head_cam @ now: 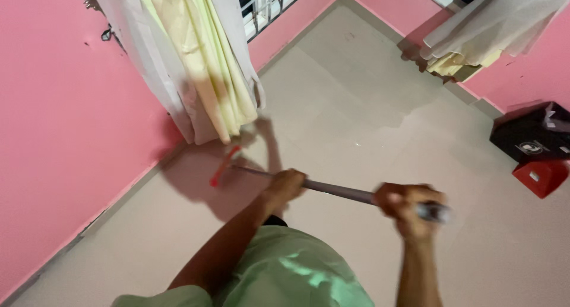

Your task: The person sweeps the floor using a squeegee-like broom, moving across a room with pink walls and gathering debris near a trash bin.

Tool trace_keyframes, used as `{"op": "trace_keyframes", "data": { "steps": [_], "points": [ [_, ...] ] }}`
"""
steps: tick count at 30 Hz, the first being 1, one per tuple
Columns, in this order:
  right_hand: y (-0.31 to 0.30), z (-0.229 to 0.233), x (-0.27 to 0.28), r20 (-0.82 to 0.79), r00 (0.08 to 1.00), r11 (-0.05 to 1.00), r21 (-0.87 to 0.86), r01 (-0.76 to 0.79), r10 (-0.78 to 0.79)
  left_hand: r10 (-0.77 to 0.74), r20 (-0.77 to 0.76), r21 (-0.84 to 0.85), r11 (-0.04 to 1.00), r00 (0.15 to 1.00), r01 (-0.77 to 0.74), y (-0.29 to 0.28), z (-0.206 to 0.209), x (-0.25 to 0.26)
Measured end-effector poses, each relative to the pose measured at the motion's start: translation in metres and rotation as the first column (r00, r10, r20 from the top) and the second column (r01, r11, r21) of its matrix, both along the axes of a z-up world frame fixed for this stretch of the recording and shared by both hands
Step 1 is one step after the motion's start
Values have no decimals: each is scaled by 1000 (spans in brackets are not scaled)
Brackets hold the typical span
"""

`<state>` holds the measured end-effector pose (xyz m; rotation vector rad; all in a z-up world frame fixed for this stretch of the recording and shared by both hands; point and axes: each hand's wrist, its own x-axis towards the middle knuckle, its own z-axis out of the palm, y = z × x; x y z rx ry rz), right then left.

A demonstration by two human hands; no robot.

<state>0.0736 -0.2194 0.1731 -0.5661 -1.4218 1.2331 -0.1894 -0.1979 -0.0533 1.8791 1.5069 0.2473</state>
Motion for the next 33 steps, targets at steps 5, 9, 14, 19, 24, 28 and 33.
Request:
{"op": "trace_keyframes", "data": {
  "steps": [5,9,14,19,24,28,33],
  "points": [
    [-14,-70,-60,257,959,992,-11,-122,121,300,82,123,943,950,-308,-35,-118,-84],
    [-31,-80,-64,238,942,971,-42,-234,238,275,54,6,961,960,-276,-33,-139,-74],
    [-32,-13,1,249,962,990,56,-126,108,84,78,-133,988,993,-73,-19,-74,24],
    [-42,44,8,240,970,994,106,19,-44,-34,127,-87,995,991,45,-7,4,80],
    [-55,53,-18,111,994,993,118,8,-21,-30,147,-91,995,989,44,-36,46,32],
    [-54,14,-68,-16,995,989,112,-98,100,74,117,-82,995,990,-64,-62,22,-54],
    [-58,-48,-156,144,981,986,82,-142,129,138,70,140,979,988,-146,-85,-56,-168]
  ]
}}
